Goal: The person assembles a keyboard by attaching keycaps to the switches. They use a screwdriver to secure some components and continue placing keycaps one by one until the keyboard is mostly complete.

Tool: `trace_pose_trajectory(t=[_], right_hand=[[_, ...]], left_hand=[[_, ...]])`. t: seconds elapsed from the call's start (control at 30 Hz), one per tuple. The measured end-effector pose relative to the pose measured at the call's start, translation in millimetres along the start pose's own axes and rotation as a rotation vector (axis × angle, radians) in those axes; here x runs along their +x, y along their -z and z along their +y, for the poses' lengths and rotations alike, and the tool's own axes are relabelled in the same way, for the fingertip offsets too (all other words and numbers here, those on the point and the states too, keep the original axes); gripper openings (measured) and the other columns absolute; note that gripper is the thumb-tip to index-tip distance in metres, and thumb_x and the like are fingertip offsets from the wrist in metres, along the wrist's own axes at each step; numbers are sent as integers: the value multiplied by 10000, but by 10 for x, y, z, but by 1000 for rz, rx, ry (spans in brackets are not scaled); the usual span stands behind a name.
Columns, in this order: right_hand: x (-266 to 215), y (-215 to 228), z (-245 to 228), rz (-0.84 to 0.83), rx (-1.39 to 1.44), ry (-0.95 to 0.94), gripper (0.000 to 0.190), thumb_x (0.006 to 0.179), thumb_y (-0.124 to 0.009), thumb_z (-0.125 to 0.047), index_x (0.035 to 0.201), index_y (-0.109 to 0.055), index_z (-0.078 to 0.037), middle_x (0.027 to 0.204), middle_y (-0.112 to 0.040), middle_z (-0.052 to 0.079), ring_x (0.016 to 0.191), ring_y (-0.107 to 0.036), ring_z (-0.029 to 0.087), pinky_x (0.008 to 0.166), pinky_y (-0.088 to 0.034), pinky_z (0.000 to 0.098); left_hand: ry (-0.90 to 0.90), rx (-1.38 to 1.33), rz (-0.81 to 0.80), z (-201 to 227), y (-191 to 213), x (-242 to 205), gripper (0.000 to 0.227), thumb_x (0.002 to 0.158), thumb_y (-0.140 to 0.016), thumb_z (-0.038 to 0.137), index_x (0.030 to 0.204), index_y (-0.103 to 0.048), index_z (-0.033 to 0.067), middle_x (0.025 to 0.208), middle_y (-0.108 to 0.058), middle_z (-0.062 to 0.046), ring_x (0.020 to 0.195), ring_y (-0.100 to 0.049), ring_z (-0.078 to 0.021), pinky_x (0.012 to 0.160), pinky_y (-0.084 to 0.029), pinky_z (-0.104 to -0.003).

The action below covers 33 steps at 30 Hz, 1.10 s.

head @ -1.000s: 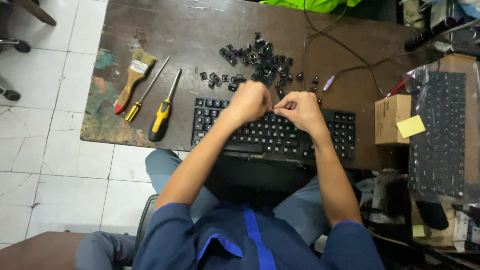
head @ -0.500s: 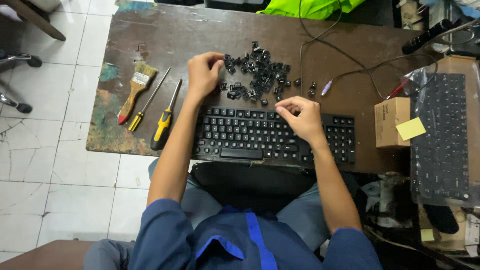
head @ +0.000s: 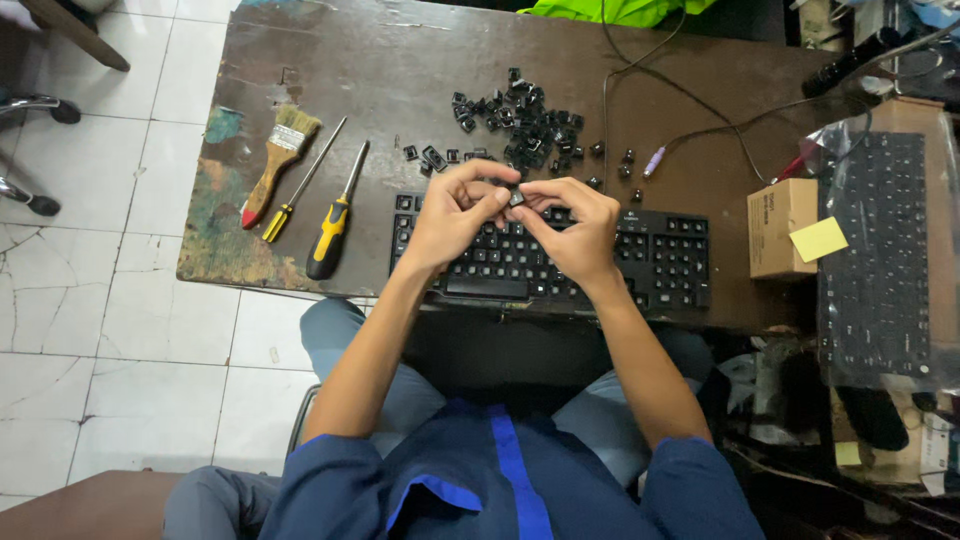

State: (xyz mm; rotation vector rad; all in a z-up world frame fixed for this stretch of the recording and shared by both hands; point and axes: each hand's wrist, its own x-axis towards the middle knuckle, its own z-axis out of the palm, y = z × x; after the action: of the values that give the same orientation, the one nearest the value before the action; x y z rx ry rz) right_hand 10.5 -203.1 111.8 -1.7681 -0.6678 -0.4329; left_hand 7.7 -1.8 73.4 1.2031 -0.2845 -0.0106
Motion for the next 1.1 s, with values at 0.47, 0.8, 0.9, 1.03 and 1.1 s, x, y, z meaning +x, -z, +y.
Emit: trace_pose_trajectory(t=[0.47,0.8,0.9,1.03,1.1], right_hand=[[-244,569,635,-123,25,-177,287,906,-887,71,1182,-850,4,961,-794,203,852,-792,241,742,-641,334],[-351,652,988,-256,-328,-155,180,896,-910,-129,1055,-902,-215,979,-818,57,861,-707,285,747,-567,383],[-405,656,1068,-203,-329,-159,250,853,-932,-113,1077,-902,-221,942,-806,44,822,-714,219,702,-579,328],[-433,646,1034,-174,-294,-162,184,870,-929,-116,1028,-900,-205,939,-812,41,807,-717,190,699,-572,291],[-403,638,981,-184,-322,-112,120,882,-912,-86,968,-886,-167,927,-809,63,785,-700,235,689,-571,339]], left_hand=[[-129,798,-17,-651,-310,335,222,837,-926,194,1029,-817,211,809,-832,26,820,-781,-247,776,-608,-376],[-63,1215,-50,-786,-340,327,147,797,-914,300,929,-852,293,855,-666,14,996,-638,-271,885,-493,-434],[-92,1302,-74,-775,-364,335,141,796,-905,319,916,-842,281,860,-655,4,1006,-635,-285,881,-481,-449],[-111,1311,-73,-798,-399,344,150,798,-908,315,920,-845,255,874,-656,-13,1016,-633,-291,891,-472,-445],[-132,1317,-101,-822,-396,350,139,806,-900,297,927,-855,246,879,-662,-36,1027,-629,-300,901,-467,-444]])
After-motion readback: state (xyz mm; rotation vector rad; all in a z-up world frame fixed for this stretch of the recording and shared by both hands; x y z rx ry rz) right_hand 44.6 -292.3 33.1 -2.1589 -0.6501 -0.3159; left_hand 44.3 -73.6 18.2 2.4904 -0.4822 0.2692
